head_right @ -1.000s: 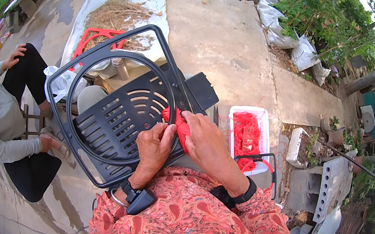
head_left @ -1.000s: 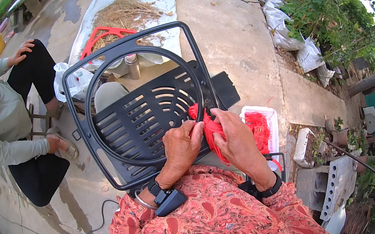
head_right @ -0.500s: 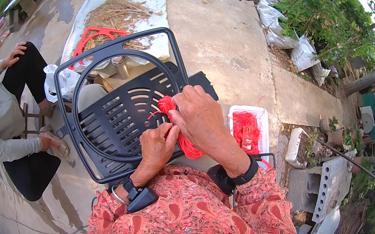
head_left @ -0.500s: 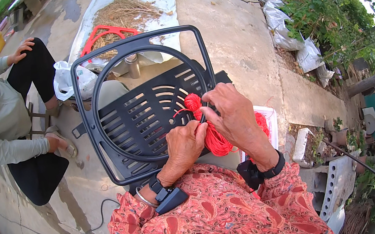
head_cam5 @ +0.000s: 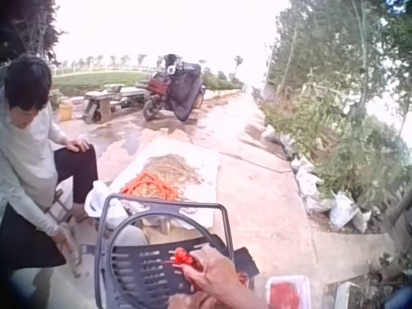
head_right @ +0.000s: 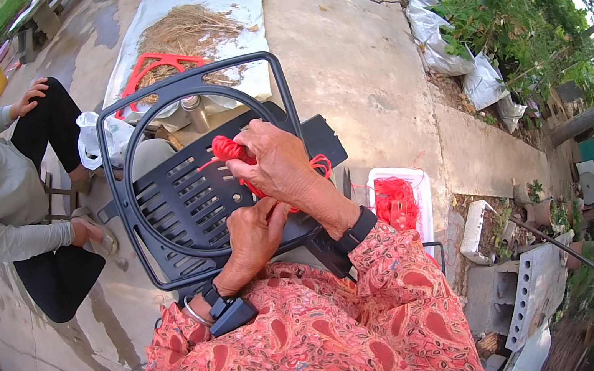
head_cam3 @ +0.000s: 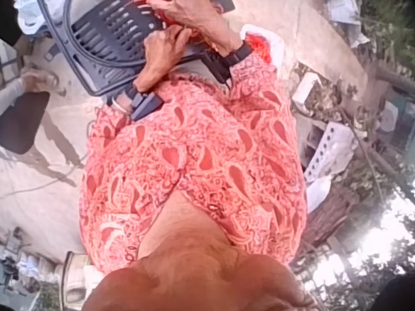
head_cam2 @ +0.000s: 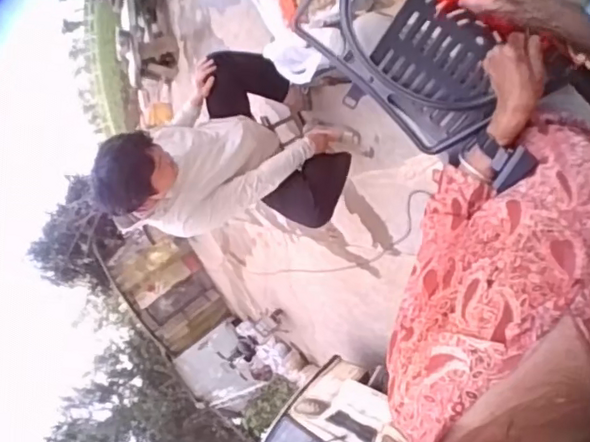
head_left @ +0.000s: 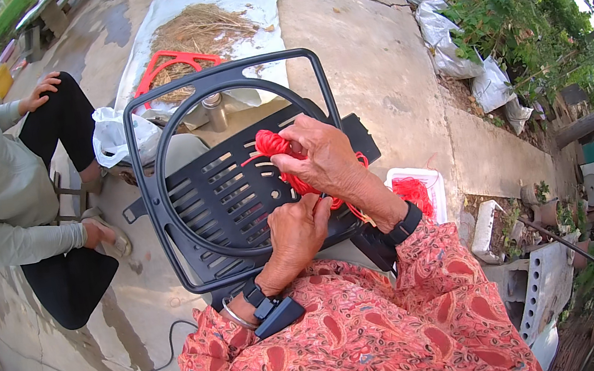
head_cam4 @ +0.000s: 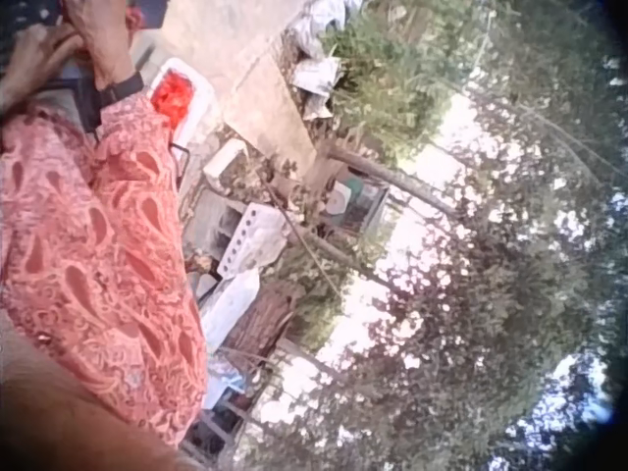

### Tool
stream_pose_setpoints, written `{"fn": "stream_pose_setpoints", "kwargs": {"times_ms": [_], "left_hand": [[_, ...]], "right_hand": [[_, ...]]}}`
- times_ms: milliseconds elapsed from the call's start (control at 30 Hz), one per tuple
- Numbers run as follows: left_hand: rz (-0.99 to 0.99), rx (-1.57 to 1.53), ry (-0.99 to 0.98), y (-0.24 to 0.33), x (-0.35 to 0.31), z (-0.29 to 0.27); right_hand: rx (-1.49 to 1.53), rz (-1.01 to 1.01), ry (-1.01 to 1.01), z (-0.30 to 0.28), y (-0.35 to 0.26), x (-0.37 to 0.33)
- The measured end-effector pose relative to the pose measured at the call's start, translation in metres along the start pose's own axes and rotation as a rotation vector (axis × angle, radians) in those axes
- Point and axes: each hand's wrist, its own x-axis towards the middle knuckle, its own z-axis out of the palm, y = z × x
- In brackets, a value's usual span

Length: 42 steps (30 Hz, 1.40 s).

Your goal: Tying and winding red plastic string around a black plastic furniture component, likely a stool or chair base.

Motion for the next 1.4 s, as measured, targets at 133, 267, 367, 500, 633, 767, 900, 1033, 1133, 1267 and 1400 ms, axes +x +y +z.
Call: {"fn": "stream_pose_setpoints", "kwargs": {"times_ms": [133,267,367,500,633,767,900,1033,1133,1267,1400], "left_hand": [[-0.016,-0.007,-0.01,0.004,0.004,-0.002],[-0.086,-0.061,-0.019,-0.004,0.005,0.0],[-0.196,-0.158,0.001,0.004,0.015,-0.009],[-0.25,-0.268,0.007,-0.001,0.024,-0.01],[-0.339,-0.4,-0.037,-0.003,0.027,-0.009],[-0.277,-0.48,-0.034,-0.01,0.033,-0.009],[-0.361,-0.618,-0.009,-0.004,0.041,-0.013],[-0.446,-0.621,-0.041,-0.001,0.041,-0.012],[-0.384,-0.575,-0.042,0.002,0.038,-0.009],[-0.335,-0.527,-0.029,0.002,0.036,-0.006],[-0.306,-0.557,0.026,-0.005,0.032,-0.002]], "right_hand": [[0.763,0.142,0.049,-0.008,-0.005,0.003],[1.573,0.385,0.059,-0.065,-0.001,-0.011],[1.85,0.29,0.123,-0.119,0.007,-0.062],[1.661,0.573,0.326,-0.167,0.063,-0.182],[1.667,0.691,0.397,-0.189,0.131,-0.325],[1.669,0.57,0.681,-0.211,0.157,-0.41],[1.552,0.664,0.955,-0.225,0.166,-0.46],[1.392,0.893,1.174,-0.196,0.16,-0.46],[1.331,0.958,1.017,-0.148,0.137,-0.391],[1.332,0.731,0.386,-0.096,0.077,-0.235],[0.866,0.632,-0.031,-0.066,0.018,-0.116]]}}
